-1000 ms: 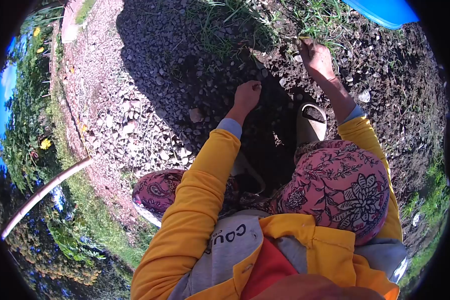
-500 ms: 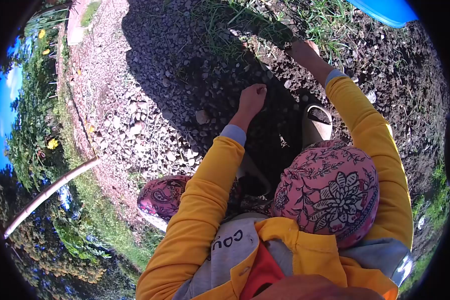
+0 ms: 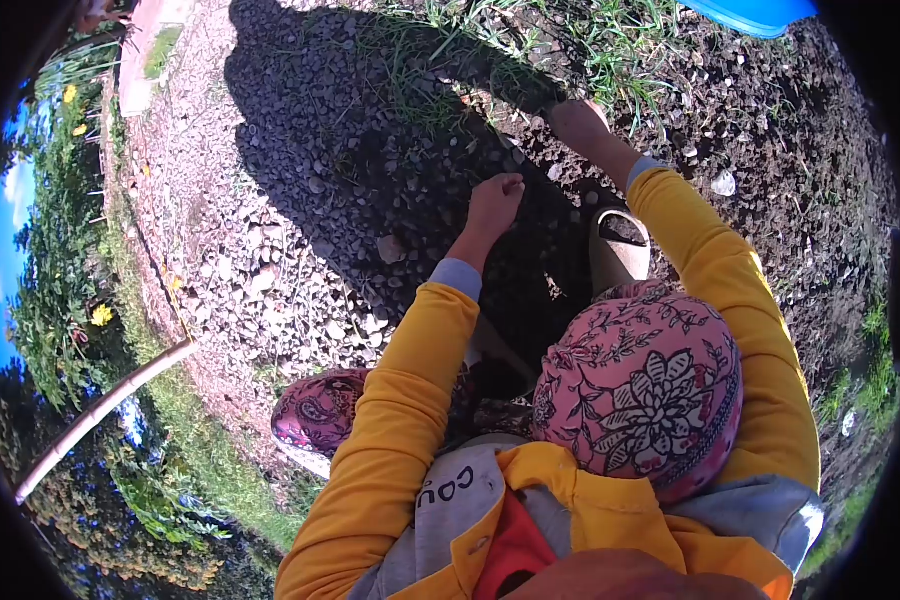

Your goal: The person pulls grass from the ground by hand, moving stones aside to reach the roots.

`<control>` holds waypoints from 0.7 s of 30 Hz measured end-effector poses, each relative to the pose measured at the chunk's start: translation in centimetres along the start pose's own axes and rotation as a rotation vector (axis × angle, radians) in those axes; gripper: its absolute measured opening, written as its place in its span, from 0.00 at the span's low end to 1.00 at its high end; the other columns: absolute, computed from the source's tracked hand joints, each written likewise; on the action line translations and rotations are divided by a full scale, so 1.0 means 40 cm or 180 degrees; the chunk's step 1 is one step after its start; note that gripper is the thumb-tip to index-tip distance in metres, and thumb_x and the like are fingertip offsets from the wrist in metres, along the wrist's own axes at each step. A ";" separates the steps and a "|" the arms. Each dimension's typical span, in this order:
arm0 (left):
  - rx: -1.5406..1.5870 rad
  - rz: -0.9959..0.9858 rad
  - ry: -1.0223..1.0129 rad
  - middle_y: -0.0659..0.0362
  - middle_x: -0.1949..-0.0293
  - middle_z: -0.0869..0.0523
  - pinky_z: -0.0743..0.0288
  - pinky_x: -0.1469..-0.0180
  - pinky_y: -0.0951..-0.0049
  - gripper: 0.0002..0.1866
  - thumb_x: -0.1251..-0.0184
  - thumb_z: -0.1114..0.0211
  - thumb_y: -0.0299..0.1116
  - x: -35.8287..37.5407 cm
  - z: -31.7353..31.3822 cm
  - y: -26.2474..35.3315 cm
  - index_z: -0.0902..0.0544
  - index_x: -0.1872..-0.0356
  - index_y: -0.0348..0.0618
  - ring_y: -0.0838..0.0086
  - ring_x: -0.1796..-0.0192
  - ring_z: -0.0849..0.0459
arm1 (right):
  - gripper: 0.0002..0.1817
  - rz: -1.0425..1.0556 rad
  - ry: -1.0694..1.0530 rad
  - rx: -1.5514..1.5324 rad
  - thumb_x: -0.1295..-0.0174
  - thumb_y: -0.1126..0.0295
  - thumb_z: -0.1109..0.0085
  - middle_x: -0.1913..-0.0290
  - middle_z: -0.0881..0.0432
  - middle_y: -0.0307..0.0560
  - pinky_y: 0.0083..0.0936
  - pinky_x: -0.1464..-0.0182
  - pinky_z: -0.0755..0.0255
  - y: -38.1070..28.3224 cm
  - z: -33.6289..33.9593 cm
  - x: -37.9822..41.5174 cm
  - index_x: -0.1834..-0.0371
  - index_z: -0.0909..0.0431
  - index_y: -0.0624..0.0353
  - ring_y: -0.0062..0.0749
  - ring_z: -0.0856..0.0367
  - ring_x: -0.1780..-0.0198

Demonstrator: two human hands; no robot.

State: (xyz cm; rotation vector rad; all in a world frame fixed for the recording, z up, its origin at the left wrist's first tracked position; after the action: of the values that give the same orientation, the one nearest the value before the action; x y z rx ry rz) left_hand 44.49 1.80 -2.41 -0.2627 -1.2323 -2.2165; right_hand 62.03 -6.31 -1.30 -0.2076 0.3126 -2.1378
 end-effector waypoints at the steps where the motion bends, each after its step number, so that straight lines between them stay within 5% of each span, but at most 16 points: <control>1: 0.0036 0.0022 -0.0017 0.57 0.70 0.16 0.27 0.63 0.78 0.16 0.41 0.42 0.33 0.001 -0.005 -0.002 0.22 0.54 0.35 0.77 0.69 0.19 | 0.10 0.0535 0.0106 0.0106 0.48 0.70 0.54 0.76 0.20 0.50 0.34 0.69 0.27 -0.062 0.004 0.008 0.80 0.23 0.58 0.41 0.19 0.72; 2: 0.0069 0.0040 -0.0031 0.57 0.70 0.16 0.27 0.63 0.78 0.16 0.40 0.42 0.33 0.003 -0.008 -0.005 0.22 0.54 0.35 0.77 0.69 0.19 | 0.09 0.0660 -0.0241 0.0179 0.47 0.69 0.53 0.75 0.20 0.50 0.35 0.68 0.27 -0.098 -0.014 0.025 0.78 0.23 0.59 0.42 0.19 0.71; 7: 0.0274 0.0235 -0.0075 0.56 0.67 0.16 0.26 0.62 0.77 0.16 0.40 0.43 0.33 0.027 -0.007 -0.008 0.23 0.53 0.36 0.77 0.68 0.18 | 0.07 0.0186 0.0436 -0.1005 0.47 0.69 0.51 0.75 0.19 0.47 0.34 0.67 0.27 -0.153 0.123 0.054 0.71 0.24 0.59 0.39 0.19 0.69; 10: 0.0144 0.0175 -0.0173 0.57 0.66 0.16 0.26 0.62 0.78 0.15 0.39 0.44 0.33 0.019 -0.006 0.000 0.23 0.53 0.36 0.77 0.67 0.18 | 0.07 0.0891 -0.0369 0.0339 0.46 0.70 0.53 0.75 0.20 0.48 0.34 0.66 0.27 -0.040 -0.051 0.093 0.71 0.24 0.59 0.39 0.19 0.69; 14: 0.0171 0.0152 -0.0158 0.57 0.66 0.16 0.26 0.62 0.78 0.15 0.39 0.44 0.33 0.033 -0.025 -0.020 0.22 0.54 0.35 0.77 0.67 0.17 | 0.08 0.0146 -0.0186 0.0050 0.47 0.73 0.54 0.70 0.20 0.48 0.34 0.64 0.27 0.055 0.012 0.063 0.70 0.24 0.59 0.40 0.19 0.67; 19: 0.0331 0.0153 -0.0011 0.52 0.71 0.16 0.26 0.61 0.71 0.13 0.42 0.42 0.34 0.023 -0.021 0.000 0.20 0.59 0.38 0.66 0.67 0.17 | 0.08 0.0353 0.0595 0.0459 0.44 0.71 0.56 0.77 0.21 0.43 0.29 0.72 0.29 0.130 -0.001 0.024 0.74 0.25 0.60 0.36 0.22 0.76; 21: 0.0243 0.0120 -0.0025 0.52 0.71 0.16 0.26 0.61 0.71 0.13 0.42 0.42 0.34 0.021 -0.016 0.018 0.20 0.59 0.38 0.66 0.67 0.17 | 0.09 -0.1033 0.0439 -0.3305 0.42 0.69 0.55 0.79 0.24 0.38 0.26 0.72 0.31 0.269 -0.084 0.012 0.74 0.26 0.59 0.30 0.25 0.77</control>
State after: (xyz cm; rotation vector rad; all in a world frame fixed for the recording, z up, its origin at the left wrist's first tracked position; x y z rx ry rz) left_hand 44.29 0.64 -1.91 -0.2624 -1.3026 -2.1332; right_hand 69.38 -11.97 -7.74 -0.7355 1.5431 -2.1037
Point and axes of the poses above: each hand's wrist, its own x-axis away from the middle knuckle, its own z-axis out of the back of the hand, y = z × x, the point moved 7 cm from there along -x, towards the middle knuckle
